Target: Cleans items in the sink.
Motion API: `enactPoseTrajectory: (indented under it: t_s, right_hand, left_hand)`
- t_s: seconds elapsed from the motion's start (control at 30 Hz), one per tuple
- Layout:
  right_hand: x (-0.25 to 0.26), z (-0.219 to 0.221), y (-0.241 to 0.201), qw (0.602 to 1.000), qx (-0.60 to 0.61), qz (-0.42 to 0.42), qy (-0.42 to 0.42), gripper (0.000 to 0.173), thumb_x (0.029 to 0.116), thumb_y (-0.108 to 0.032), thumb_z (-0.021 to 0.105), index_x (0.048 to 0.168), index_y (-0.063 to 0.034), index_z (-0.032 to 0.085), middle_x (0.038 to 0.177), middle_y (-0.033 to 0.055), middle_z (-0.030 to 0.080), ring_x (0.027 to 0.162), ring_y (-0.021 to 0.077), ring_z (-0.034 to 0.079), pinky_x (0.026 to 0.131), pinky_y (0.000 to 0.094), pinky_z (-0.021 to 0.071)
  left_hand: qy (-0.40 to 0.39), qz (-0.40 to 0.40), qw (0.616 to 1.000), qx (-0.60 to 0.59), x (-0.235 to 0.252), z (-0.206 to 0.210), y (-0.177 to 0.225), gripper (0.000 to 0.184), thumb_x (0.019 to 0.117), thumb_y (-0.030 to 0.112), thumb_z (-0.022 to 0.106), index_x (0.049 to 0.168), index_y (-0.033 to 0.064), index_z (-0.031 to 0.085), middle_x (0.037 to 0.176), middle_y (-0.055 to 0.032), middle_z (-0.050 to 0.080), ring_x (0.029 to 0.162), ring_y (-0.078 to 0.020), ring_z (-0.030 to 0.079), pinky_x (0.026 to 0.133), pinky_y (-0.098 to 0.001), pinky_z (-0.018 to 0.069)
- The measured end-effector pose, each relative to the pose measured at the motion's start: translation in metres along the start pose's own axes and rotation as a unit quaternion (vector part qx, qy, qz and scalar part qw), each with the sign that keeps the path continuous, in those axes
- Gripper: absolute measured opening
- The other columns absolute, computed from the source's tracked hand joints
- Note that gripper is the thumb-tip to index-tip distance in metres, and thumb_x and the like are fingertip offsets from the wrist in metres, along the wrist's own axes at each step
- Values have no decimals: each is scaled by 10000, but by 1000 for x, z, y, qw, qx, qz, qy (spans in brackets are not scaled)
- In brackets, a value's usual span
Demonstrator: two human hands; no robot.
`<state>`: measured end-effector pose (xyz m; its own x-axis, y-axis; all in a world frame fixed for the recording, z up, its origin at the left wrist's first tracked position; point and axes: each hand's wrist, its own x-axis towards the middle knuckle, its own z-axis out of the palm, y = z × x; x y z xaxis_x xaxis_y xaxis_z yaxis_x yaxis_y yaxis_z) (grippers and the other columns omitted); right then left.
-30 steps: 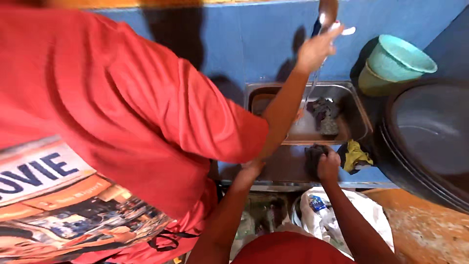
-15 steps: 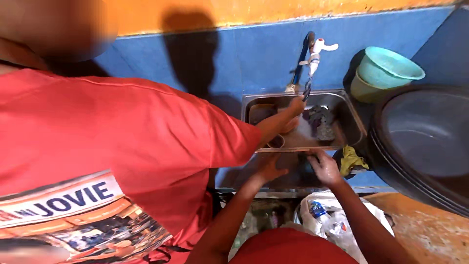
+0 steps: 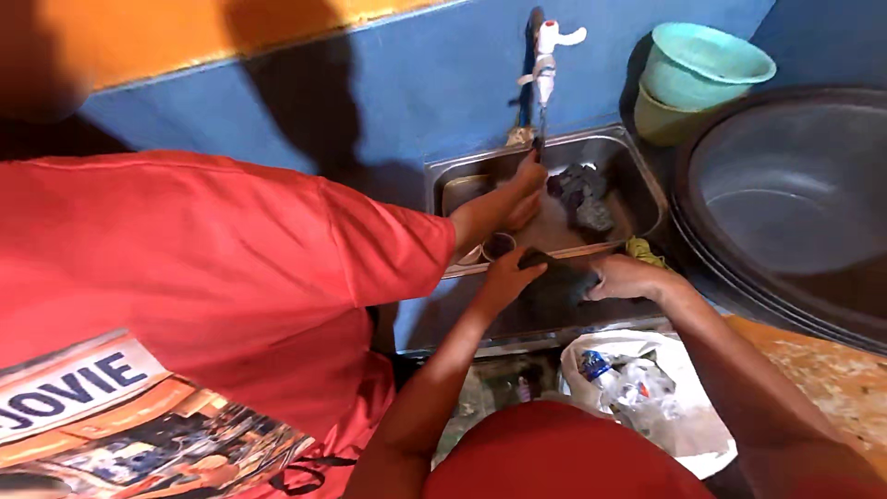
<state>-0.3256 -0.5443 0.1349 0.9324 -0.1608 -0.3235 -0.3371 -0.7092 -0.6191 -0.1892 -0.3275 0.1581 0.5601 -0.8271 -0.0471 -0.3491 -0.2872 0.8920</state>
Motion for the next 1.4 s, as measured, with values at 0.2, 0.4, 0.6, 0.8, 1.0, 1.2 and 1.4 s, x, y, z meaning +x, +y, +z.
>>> enactPoseTrajectory:
  t_s: [0.2,0.4,0.6,0.8,1.0,1.2,1.4]
  right_hand:
    - [-22,7,35,848,515,-69,106,369,910,-21,536,1271,-50,605,1051,36,717,922,92,690,857,288,591]
    - [-5,71,42,755,642,80,109,616,1056,-620,317,1400,-155,528,1163,61,699,1058,173,677,888,415,590]
    - [-1,78,41,822,504,210,163,482,1091,-380,483,1372,9,523,1195,181,659,1046,245,674,900,447,578]
    - [-15,41,29,857,414,139,274,318,1022,-188,644,1267,14,643,1194,152,685,1108,188,647,998,404,525]
    - [0,7,24,873,385,96,286,300,1021,-258,651,1225,-39,674,1111,108,706,997,171,668,918,427,550]
    - [-27,-16,14,845,420,11,331,268,1050,-282,581,1233,-103,663,1034,-7,715,900,70,692,832,317,605]
    - [-26,56,59,934,258,165,186,431,1095,-264,493,1360,63,586,1347,274,609,1269,338,587,1101,517,445]
  left_hand:
    - [17,-155,953,-261,7,-2,-18,386,1020,188,634,1378,63,557,1159,-114,683,993,-183,672,868,-393,579]
    - [31,-229,883,-409,7,37,-78,492,1082,471,455,1485,192,487,1347,-97,631,1170,-240,641,944,-444,566]
    - [76,-270,921,-272,-3,58,-75,624,1016,87,626,1565,83,330,1437,-237,524,1105,-310,667,867,-431,600]
    - [172,-231,892,-350,4,43,-54,442,1010,155,587,1440,84,509,1269,-153,622,1038,-238,626,829,-419,548]
    - [152,-183,934,-265,29,41,-45,596,1003,185,648,1534,90,396,1441,-208,533,1234,-316,581,971,-504,525]
    - [157,-31,966,-203,19,17,-8,563,1013,164,631,1533,132,420,1485,-120,529,1270,-241,586,997,-463,543]
    - [9,-163,975,152,-13,24,-72,572,1004,231,661,1503,22,476,1439,-267,547,1320,-399,558,1107,-554,456]
